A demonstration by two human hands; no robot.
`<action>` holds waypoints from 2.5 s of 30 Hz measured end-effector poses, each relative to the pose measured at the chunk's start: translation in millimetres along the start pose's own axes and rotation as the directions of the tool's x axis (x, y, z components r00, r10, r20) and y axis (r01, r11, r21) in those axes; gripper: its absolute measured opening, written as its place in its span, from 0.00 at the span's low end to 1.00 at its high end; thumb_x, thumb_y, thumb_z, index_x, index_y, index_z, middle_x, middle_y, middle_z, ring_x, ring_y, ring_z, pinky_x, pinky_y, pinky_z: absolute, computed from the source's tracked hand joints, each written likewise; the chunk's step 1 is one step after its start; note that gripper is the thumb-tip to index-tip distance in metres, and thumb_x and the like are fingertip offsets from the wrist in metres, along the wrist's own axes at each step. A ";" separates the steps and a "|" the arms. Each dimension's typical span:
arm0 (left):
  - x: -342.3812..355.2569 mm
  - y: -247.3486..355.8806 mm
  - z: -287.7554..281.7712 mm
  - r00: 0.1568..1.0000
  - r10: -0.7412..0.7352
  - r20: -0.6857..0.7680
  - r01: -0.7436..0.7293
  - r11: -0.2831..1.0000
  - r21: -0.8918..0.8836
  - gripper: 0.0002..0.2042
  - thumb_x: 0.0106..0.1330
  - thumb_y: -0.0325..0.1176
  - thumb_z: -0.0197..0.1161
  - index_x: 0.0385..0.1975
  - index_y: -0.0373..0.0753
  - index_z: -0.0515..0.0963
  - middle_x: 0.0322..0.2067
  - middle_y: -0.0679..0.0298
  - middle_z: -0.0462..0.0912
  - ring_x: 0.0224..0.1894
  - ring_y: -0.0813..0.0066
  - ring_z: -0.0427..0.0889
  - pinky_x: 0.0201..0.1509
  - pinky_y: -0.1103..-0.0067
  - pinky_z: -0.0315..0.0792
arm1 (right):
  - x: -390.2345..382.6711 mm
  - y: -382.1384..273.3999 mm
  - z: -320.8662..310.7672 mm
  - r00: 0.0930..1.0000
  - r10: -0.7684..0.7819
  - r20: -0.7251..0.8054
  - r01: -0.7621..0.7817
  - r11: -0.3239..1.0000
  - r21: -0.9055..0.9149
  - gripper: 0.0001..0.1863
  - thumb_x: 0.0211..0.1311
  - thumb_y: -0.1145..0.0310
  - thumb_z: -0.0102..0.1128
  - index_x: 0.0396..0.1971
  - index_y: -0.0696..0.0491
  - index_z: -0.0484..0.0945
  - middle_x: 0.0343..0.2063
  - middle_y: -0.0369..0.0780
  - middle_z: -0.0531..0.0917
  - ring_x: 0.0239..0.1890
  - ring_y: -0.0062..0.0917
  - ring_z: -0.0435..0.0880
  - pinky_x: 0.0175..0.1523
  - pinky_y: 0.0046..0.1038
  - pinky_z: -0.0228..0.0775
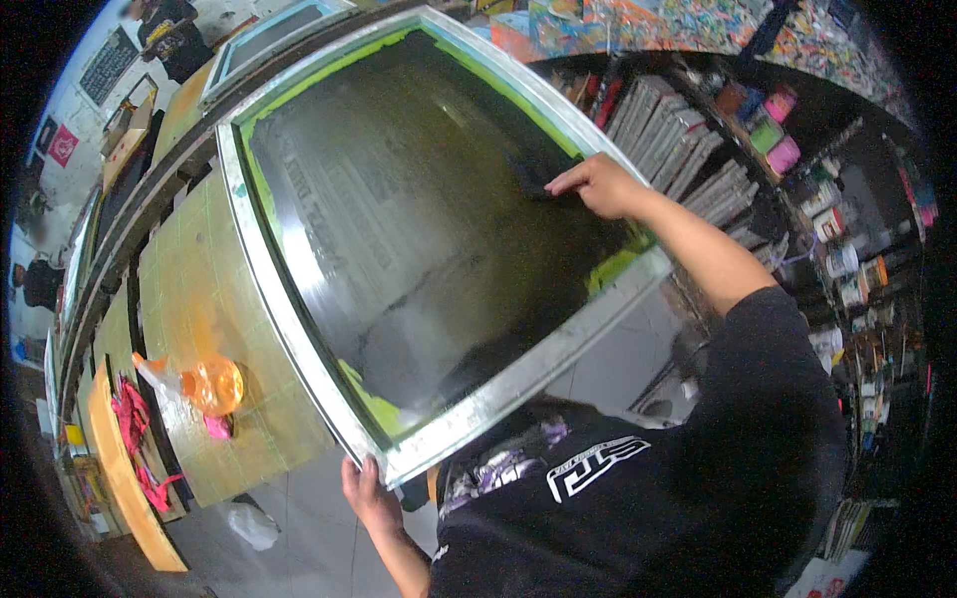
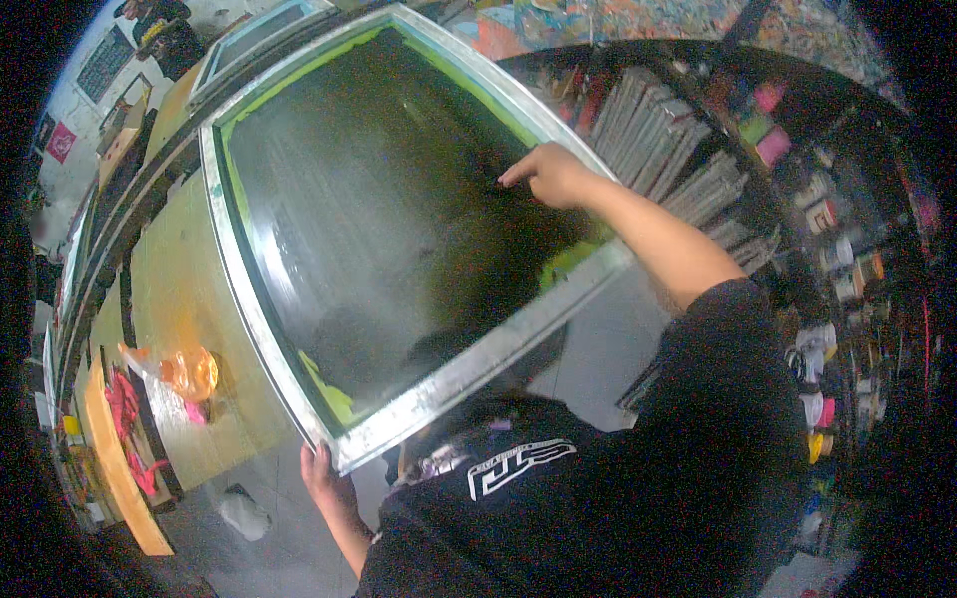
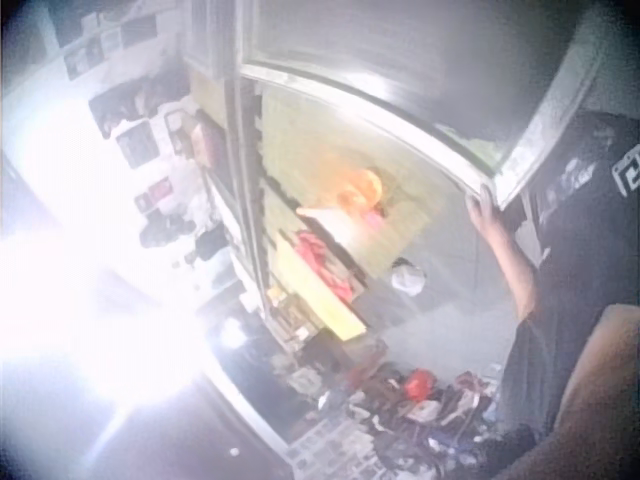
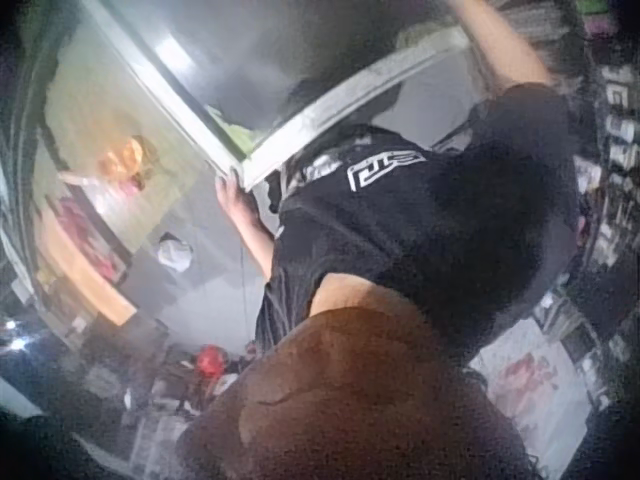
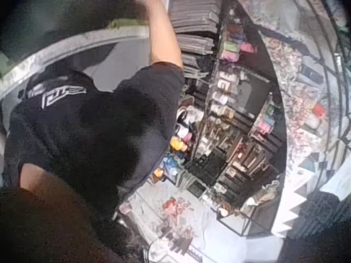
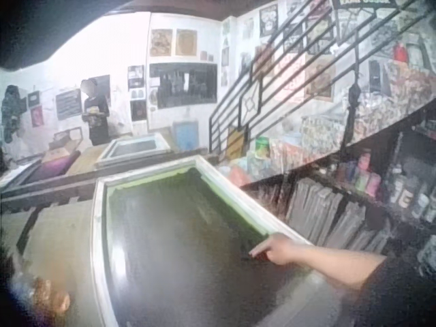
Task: The person scoops black ink from a container and spreads it across a screen-printing frame using a metal spatula. They repeatedly apply and smooth the ink, then wipe the surface with a cloth and spray it with a liquid from a bottle.
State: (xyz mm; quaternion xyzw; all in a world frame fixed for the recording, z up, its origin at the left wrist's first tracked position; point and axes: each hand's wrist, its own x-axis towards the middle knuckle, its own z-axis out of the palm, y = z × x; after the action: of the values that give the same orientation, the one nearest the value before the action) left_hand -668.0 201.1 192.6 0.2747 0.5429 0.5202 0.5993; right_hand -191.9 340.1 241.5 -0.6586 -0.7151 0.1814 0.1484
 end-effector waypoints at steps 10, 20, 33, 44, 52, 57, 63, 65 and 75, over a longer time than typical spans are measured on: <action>7.2 18.9 -18.6 0.929 0.349 -0.125 -0.259 0.851 0.457 0.12 0.62 0.33 0.54 0.40 0.31 0.72 0.30 0.64 0.77 0.32 0.80 0.75 0.37 0.85 0.68 | -60.9 -113.1 18.0 0.999 0.011 -0.053 0.054 -0.212 0.976 0.17 0.55 0.79 0.47 0.47 0.59 0.70 0.39 0.43 0.79 0.39 0.28 0.79 0.46 0.30 0.72; -13.3 46.7 106.3 0.856 0.234 0.460 -0.255 0.967 -0.016 0.12 0.56 0.23 0.59 0.40 0.31 0.73 0.31 0.65 0.77 0.36 0.81 0.75 0.40 0.85 0.69 | -61.7 -205.0 61.6 0.986 -0.113 -0.121 0.093 -0.228 0.969 0.15 0.53 0.81 0.52 0.42 0.61 0.72 0.36 0.43 0.79 0.39 0.24 0.78 0.46 0.23 0.70; 3.9 42.3 71.1 0.893 0.305 0.330 -0.102 0.852 -0.514 0.05 0.58 0.25 0.53 0.34 0.35 0.73 0.35 0.61 0.78 0.39 0.75 0.74 0.47 0.78 0.65 | -54.3 -226.8 90.5 0.976 0.045 -0.212 0.204 0.136 0.969 0.15 0.53 0.80 0.55 0.43 0.62 0.70 0.30 0.38 0.77 0.34 0.18 0.76 0.40 0.18 0.70; -8.1 68.9 55.5 0.878 0.381 0.288 -0.251 0.881 -0.401 0.08 0.59 0.24 0.51 0.38 0.35 0.69 0.36 0.62 0.76 0.40 0.75 0.74 0.47 0.79 0.66 | -58.3 -242.8 102.6 0.835 -0.112 -0.538 0.473 0.646 0.599 0.17 0.46 0.73 0.63 0.38 0.57 0.72 0.31 0.40 0.76 0.31 0.24 0.77 0.37 0.22 0.70; -14.4 68.5 49.5 0.724 0.601 0.338 -0.678 0.710 0.191 0.04 0.53 0.26 0.62 0.27 0.35 0.77 0.28 0.66 0.78 0.34 0.83 0.74 0.37 0.85 0.68 | -66.2 -258.9 93.8 0.808 -0.443 -0.388 0.578 0.724 0.376 0.12 0.43 0.80 0.57 0.32 0.60 0.75 0.32 0.41 0.77 0.36 0.25 0.76 0.44 0.23 0.66; 15.7 72.1 -21.3 0.721 0.690 -0.064 -0.599 0.667 0.442 0.04 0.54 0.28 0.61 0.27 0.36 0.78 0.25 0.67 0.80 0.28 0.84 0.76 0.34 0.84 0.70 | -62.6 -225.6 91.2 0.965 0.007 -0.264 0.204 0.612 0.764 0.09 0.52 0.78 0.52 0.35 0.61 0.76 0.32 0.36 0.79 0.34 0.18 0.76 0.40 0.20 0.67; 133.8 85.2 -127.8 0.511 0.854 -0.102 -0.196 0.231 0.953 0.15 0.50 0.33 0.62 0.39 0.41 0.76 0.38 0.58 0.77 0.42 0.61 0.75 0.46 0.71 0.68 | -53.8 -221.0 97.5 0.979 0.090 -0.185 0.150 0.303 0.941 0.11 0.59 0.73 0.46 0.39 0.60 0.73 0.30 0.34 0.78 0.26 0.12 0.74 0.32 0.12 0.63; 154.5 93.6 -139.0 0.581 0.812 -0.056 -0.016 0.080 0.997 0.16 0.51 0.34 0.62 0.41 0.42 0.75 0.41 0.58 0.75 0.44 0.60 0.73 0.48 0.69 0.66 | -52.2 -232.6 103.0 0.984 0.100 -0.148 0.113 0.290 0.950 0.12 0.60 0.72 0.44 0.41 0.60 0.71 0.29 0.33 0.78 0.26 0.11 0.73 0.32 0.12 0.65; 85.2 142.9 -148.8 0.904 0.426 0.040 -0.389 0.857 -0.337 0.13 0.58 0.24 0.54 0.44 0.33 0.68 0.34 0.60 0.78 0.34 0.74 0.78 0.38 0.78 0.72 | -31.7 -338.3 121.3 0.997 0.003 -0.077 0.074 0.205 0.976 0.12 0.57 0.76 0.44 0.40 0.62 0.71 0.36 0.39 0.79 0.35 0.22 0.78 0.42 0.23 0.71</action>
State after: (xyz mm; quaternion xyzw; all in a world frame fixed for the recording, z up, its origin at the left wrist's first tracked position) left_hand -865.0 288.6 250.6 0.3113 0.3455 0.7002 0.5417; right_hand -544.2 278.2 288.3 -0.4065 -0.4509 0.5675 0.5562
